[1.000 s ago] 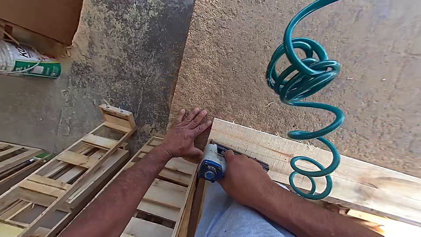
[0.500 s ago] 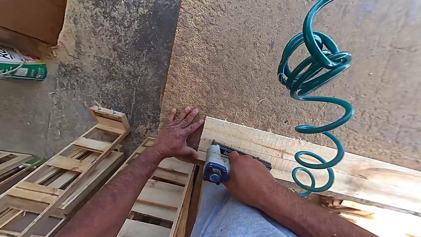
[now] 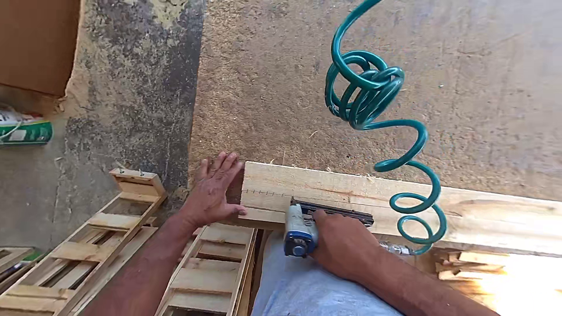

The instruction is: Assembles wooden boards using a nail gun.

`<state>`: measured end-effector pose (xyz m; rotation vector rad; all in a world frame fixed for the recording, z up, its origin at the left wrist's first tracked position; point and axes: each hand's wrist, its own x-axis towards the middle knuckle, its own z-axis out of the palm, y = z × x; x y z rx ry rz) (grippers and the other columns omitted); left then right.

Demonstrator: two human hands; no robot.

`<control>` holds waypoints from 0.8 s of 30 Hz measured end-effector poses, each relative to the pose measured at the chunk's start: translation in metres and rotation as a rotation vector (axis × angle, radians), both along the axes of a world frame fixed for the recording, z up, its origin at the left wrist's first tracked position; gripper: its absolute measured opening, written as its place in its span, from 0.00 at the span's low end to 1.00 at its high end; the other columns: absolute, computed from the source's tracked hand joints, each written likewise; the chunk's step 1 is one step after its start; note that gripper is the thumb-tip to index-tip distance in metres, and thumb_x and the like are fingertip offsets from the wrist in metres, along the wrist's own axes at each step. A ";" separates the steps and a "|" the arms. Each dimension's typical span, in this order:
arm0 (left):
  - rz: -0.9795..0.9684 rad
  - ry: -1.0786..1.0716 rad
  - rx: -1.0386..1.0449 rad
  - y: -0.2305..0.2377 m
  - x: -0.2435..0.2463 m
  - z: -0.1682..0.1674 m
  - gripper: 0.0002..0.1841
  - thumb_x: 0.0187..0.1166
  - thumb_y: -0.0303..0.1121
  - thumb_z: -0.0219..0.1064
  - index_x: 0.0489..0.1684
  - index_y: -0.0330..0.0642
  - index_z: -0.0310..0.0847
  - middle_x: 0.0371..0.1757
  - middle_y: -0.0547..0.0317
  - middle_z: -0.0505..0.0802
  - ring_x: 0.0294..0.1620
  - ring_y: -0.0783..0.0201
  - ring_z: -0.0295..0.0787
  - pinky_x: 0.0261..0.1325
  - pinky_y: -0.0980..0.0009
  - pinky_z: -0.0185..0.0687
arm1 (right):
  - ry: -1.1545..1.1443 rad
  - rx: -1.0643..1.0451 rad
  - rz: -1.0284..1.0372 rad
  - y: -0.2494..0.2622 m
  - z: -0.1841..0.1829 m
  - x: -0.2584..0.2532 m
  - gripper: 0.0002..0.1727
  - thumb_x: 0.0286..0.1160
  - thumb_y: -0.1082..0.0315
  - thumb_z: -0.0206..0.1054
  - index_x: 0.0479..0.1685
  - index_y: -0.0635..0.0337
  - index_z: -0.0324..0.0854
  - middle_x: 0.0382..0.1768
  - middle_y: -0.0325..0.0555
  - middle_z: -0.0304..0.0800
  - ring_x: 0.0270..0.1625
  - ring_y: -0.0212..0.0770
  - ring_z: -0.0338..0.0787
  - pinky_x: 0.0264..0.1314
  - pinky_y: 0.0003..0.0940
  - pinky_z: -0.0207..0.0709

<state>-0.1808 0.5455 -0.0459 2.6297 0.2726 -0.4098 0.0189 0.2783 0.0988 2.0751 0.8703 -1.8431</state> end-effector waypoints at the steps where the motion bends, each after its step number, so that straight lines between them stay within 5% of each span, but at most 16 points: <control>1: 0.056 -0.041 -0.010 -0.012 0.004 0.005 0.65 0.55 0.88 0.54 0.93 0.48 0.59 0.96 0.52 0.56 0.98 0.48 0.37 0.93 0.30 0.31 | -0.008 -0.021 -0.009 -0.014 0.000 0.006 0.34 0.69 0.43 0.68 0.67 0.59 0.73 0.49 0.58 0.89 0.55 0.62 0.91 0.51 0.63 0.82; 4: 0.209 -0.219 -0.009 -0.071 0.027 0.005 0.49 0.77 0.73 0.51 0.89 0.42 0.63 0.94 0.45 0.62 0.97 0.45 0.45 0.93 0.33 0.40 | -0.039 -0.042 -0.095 -0.055 -0.003 0.020 0.33 0.68 0.44 0.69 0.68 0.55 0.76 0.50 0.56 0.90 0.55 0.60 0.91 0.52 0.63 0.82; 8: 0.347 -0.295 0.054 -0.158 0.076 -0.012 0.34 0.89 0.59 0.46 0.86 0.46 0.71 0.93 0.47 0.65 0.97 0.42 0.43 0.92 0.30 0.33 | -0.024 -0.007 -0.145 -0.073 -0.009 0.028 0.32 0.69 0.42 0.67 0.66 0.54 0.77 0.50 0.54 0.90 0.56 0.58 0.91 0.52 0.62 0.83; 12: 0.425 -0.208 0.212 -0.182 0.103 -0.021 0.25 0.89 0.52 0.47 0.71 0.54 0.84 0.78 0.50 0.83 0.90 0.43 0.62 0.90 0.32 0.42 | 0.012 0.023 -0.158 -0.079 -0.012 0.035 0.30 0.71 0.42 0.65 0.61 0.57 0.77 0.48 0.55 0.89 0.55 0.58 0.91 0.50 0.62 0.82; 24: 0.429 -0.251 0.285 -0.183 0.100 -0.026 0.26 0.88 0.53 0.47 0.67 0.53 0.86 0.72 0.51 0.87 0.86 0.48 0.69 0.91 0.37 0.44 | 0.072 -0.001 -0.103 -0.157 -0.013 0.089 0.31 0.71 0.41 0.65 0.61 0.57 0.75 0.48 0.55 0.89 0.55 0.59 0.91 0.50 0.61 0.83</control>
